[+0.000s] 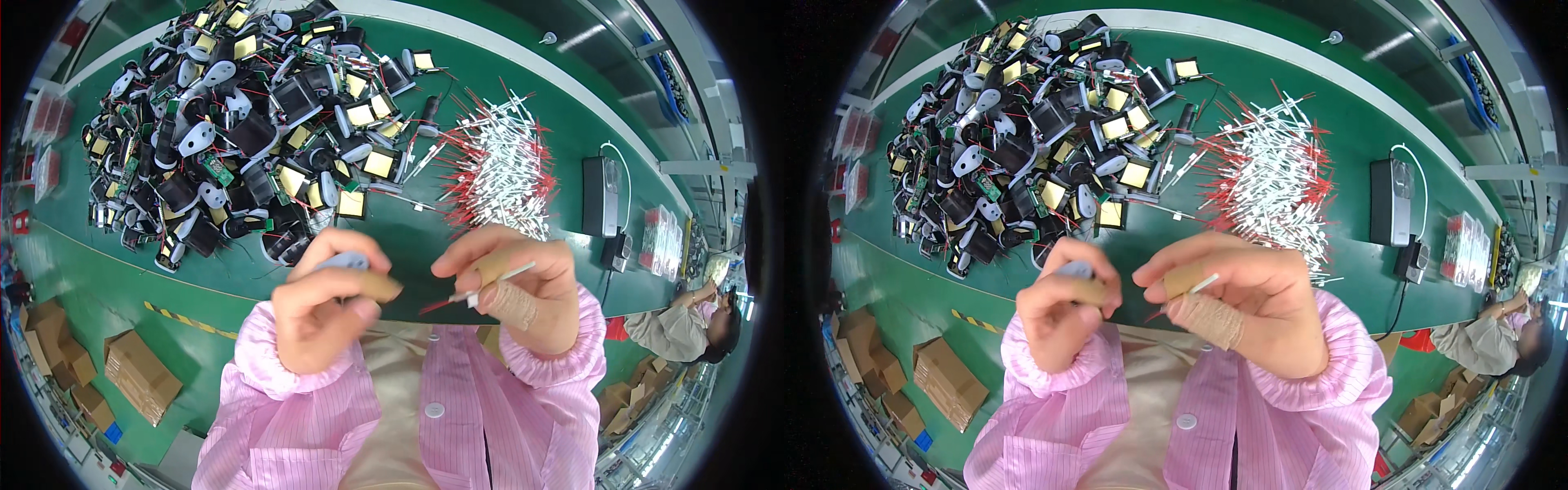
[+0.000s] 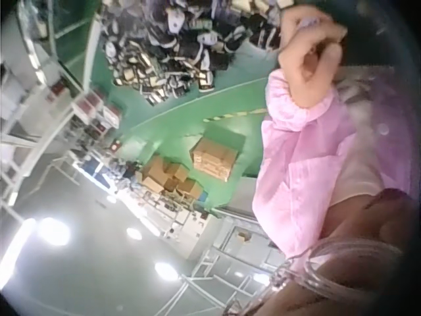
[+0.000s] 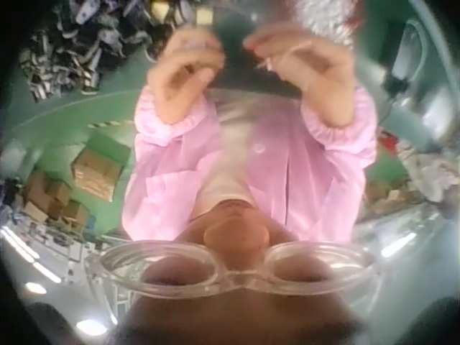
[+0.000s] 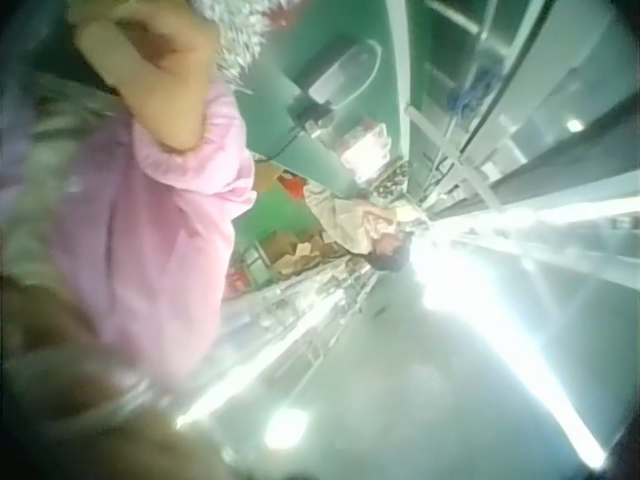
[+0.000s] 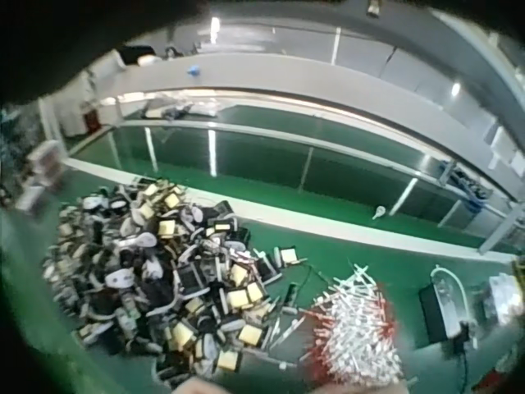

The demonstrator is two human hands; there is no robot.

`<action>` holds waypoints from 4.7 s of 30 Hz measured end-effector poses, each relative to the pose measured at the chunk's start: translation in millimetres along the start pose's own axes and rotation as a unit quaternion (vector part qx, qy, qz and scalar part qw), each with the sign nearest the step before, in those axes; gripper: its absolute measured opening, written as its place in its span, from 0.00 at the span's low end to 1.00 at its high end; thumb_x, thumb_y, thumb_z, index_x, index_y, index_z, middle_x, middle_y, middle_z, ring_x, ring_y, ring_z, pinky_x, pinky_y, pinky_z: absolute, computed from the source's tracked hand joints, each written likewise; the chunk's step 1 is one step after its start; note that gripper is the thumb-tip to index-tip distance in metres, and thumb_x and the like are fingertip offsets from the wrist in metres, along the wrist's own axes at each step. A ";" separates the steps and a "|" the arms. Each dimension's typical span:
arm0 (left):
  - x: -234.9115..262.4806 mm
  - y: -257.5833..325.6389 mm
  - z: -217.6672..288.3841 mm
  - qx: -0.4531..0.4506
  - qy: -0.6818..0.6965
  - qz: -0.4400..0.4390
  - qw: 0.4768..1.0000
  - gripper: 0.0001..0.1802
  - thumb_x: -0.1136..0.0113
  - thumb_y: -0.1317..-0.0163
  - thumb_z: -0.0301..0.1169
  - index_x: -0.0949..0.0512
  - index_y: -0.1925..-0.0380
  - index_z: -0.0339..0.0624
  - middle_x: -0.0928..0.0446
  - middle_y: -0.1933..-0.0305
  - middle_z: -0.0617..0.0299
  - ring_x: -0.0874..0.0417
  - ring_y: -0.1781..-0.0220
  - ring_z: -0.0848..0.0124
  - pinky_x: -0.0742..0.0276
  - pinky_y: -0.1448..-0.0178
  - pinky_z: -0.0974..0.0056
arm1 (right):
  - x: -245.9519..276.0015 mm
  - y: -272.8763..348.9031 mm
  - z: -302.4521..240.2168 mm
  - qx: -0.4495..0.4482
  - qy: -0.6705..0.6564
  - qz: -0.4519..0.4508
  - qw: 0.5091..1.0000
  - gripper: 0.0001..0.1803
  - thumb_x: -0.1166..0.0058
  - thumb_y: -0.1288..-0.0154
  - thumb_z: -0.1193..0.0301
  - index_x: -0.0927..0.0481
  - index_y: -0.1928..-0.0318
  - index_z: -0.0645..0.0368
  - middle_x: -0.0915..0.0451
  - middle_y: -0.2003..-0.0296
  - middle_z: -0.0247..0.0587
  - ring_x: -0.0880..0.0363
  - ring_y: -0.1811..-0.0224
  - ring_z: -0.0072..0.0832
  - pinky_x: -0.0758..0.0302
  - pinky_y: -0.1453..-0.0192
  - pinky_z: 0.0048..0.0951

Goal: The person opens a plastic container of red and white wire connectors and pours them onto a green workbench. They then pick up small electronic modules from a pile and insert the connectors into the modules one by one, repeating the process for multiple units.

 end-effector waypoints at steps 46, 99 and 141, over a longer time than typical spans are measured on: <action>-28.3 15.0 -2.8 0.002 -0.083 0.020 0.996 0.27 0.41 0.42 0.19 0.36 0.42 0.26 0.24 0.50 0.39 0.17 0.61 0.55 0.21 0.54 0.62 | -11.8 32.6 29.3 0.078 0.073 0.137 0.985 0.03 0.41 0.45 0.81 0.23 0.71 0.64 0.26 0.70 0.45 0.25 0.70 0.28 0.30 0.67 0.26; -5.1 4.9 -6.1 -0.121 -0.182 -0.109 0.970 0.22 0.31 0.45 0.26 0.30 0.55 0.28 0.28 0.47 0.24 0.18 0.50 0.44 0.18 0.53 0.54 | -51.8 20.0 7.0 0.153 0.349 0.102 0.919 0.10 0.36 0.56 0.85 0.18 0.69 0.68 0.20 0.66 0.48 0.17 0.70 0.28 0.21 0.68 0.22; -5.7 1.6 6.0 -0.062 -0.276 -0.099 0.954 0.28 0.27 0.63 0.21 0.24 0.57 0.28 0.28 0.46 0.44 0.24 0.58 0.56 0.27 0.55 0.60 | -44.4 21.0 10.6 0.133 0.373 0.046 0.917 0.12 0.35 0.51 0.80 0.18 0.62 0.66 0.21 0.73 0.42 0.26 0.83 0.21 0.34 0.80 0.19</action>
Point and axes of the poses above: each hand's wrist, its own y-axis away from the middle knuckle, its own x-axis out of the back of the hand, z = x × y, the point moved 2 cm from there along -y, towards the middle knuckle
